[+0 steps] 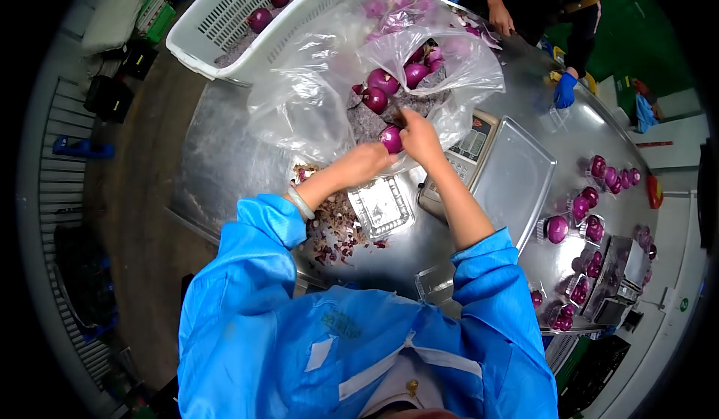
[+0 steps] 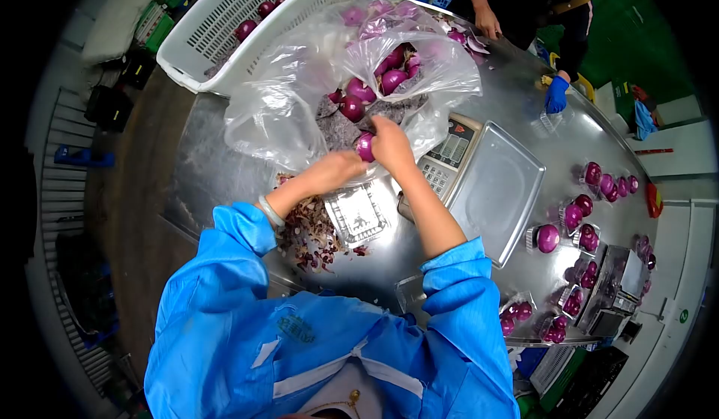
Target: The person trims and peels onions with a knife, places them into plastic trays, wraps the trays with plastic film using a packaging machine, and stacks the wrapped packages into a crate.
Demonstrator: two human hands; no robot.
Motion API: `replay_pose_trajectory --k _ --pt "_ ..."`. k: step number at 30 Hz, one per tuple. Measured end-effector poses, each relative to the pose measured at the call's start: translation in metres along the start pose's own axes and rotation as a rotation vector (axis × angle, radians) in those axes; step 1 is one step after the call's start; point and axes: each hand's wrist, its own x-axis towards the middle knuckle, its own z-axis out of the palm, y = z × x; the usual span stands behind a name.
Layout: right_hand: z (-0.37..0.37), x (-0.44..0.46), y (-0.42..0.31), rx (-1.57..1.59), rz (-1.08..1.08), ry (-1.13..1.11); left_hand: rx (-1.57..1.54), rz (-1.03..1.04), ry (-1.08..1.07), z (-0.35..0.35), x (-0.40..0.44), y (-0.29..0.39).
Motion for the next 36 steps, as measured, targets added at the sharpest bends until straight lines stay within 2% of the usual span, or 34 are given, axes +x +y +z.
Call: replay_pose_trajectory --k 2,5,6,8,11,16,19,20,23,25,26,27,29,32,33,36 --pt "-0.001 0.002 0.016 0.108 0.176 0.059 -0.101 -0.068 0.221 -0.009 0.018 0.005" --pt "-0.002 -0.007 0.021 0.287 0.102 0.116 0.223 0.114 0.148 0.006 0.049 -0.020" --pt "-0.001 -0.013 0.024 0.192 0.070 0.134 0.304 0.131 0.136 0.010 0.052 -0.017" --pt "-0.003 -0.030 0.023 0.257 0.088 0.157 0.471 0.176 0.125 0.012 0.060 -0.007" --pt "-0.010 -0.061 0.010 0.378 0.179 0.181 0.735 0.121 0.013 0.019 0.062 -0.008" --pt "-0.009 -0.110 -0.011 0.518 0.249 0.240 0.788 0.225 -0.027 0.016 0.071 -0.035" --pt "-0.014 -0.144 -0.017 0.486 0.272 0.270 0.542 0.053 0.019 -0.006 0.063 -0.016" --pt "-0.015 -0.157 -0.017 0.450 0.242 0.319 0.375 0.028 0.167 -0.010 0.056 -0.018" --pt "-0.038 -0.191 -0.034 0.313 0.209 0.354 -0.198 -0.063 0.422 -0.053 0.009 0.022" --pt "-0.053 -0.200 -0.055 0.186 0.124 0.337 -0.724 -0.067 0.446 -0.067 -0.030 0.031" --pt "-0.057 -0.204 -0.065 0.109 0.053 0.329 -1.099 -0.125 0.372 -0.076 -0.055 0.049" --pt "-0.059 -0.207 -0.074 0.032 -0.014 0.321 -1.292 -0.096 0.331 -0.079 -0.077 0.066" --pt "-0.057 -0.212 -0.091 -0.139 -0.157 0.301 -1.548 -0.073 0.198 -0.084 -0.118 0.095" --pt "-0.044 -0.212 -0.118 -0.346 -0.344 0.243 -1.685 -0.157 0.338 -0.059 -0.165 0.106" --pt "-0.039 -0.215 -0.126 -0.358 -0.362 0.210 -1.747 -0.238 0.327 -0.052 -0.180 0.109" --pt "-0.030 -0.216 -0.140 -0.420 -0.418 0.137 -1.961 -0.294 0.281 -0.040 -0.211 0.113"
